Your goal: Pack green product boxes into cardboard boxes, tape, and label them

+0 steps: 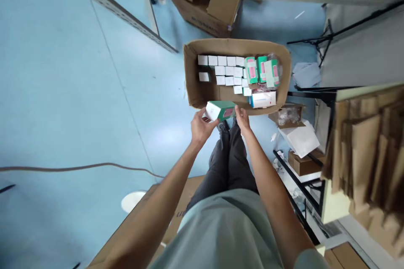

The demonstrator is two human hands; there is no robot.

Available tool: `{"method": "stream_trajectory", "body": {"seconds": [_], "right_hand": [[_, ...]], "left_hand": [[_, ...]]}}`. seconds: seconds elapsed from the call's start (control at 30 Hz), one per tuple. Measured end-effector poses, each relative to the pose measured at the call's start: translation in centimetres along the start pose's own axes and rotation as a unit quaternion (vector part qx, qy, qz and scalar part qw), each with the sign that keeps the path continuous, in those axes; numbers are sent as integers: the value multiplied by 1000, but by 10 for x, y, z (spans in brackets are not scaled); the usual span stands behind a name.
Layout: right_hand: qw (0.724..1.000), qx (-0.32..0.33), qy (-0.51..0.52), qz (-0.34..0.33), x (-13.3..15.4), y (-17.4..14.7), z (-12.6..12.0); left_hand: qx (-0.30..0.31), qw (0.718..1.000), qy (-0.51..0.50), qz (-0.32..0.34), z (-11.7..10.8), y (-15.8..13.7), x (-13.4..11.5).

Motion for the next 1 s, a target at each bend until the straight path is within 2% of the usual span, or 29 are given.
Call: {"method": "stream_trajectory", "body": {"seconds": [0.07,0.13,0.3,0.4,0.5,0.63,0.77,0.87,1.0], "right_hand": [[994,-1,68,90,10,-52,-27],[979,12,156,128,19,-105,-52],[934,-2,340,109,18,-218,-106],[896,-44,428,107,1,-276,-129],[851,-113,508,74,-27,-337,-147],[778,-213,590,28,-93,-428,-162],[679,-324,659,-7,-190,-530,-161],[594,-419,686,-12,-268,-608,-141],[494,-532,688,30,-354,-701,-89]], "left_hand": [[44,998,8,33,0,-42,-42],[85,993,20,74,-1,-81,-80],[195,962,72,179,-4,-174,-149],[273,930,87,230,-4,-231,-173],[351,888,101,280,-1,-288,-186],[475,815,109,315,11,-366,-190],[596,721,127,330,35,-453,-173],[675,651,152,313,57,-524,-142],[770,549,185,267,79,-618,-81]]}}
Point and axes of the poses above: each hand's wrist, its own y-axis towards the middle knuckle, its own z-axis out of the palm, x = y × z, the point moved 3 cm from there along y, towards the middle knuckle, and after that the axes turned 11 degrees about -y, right-handed, at the moved point
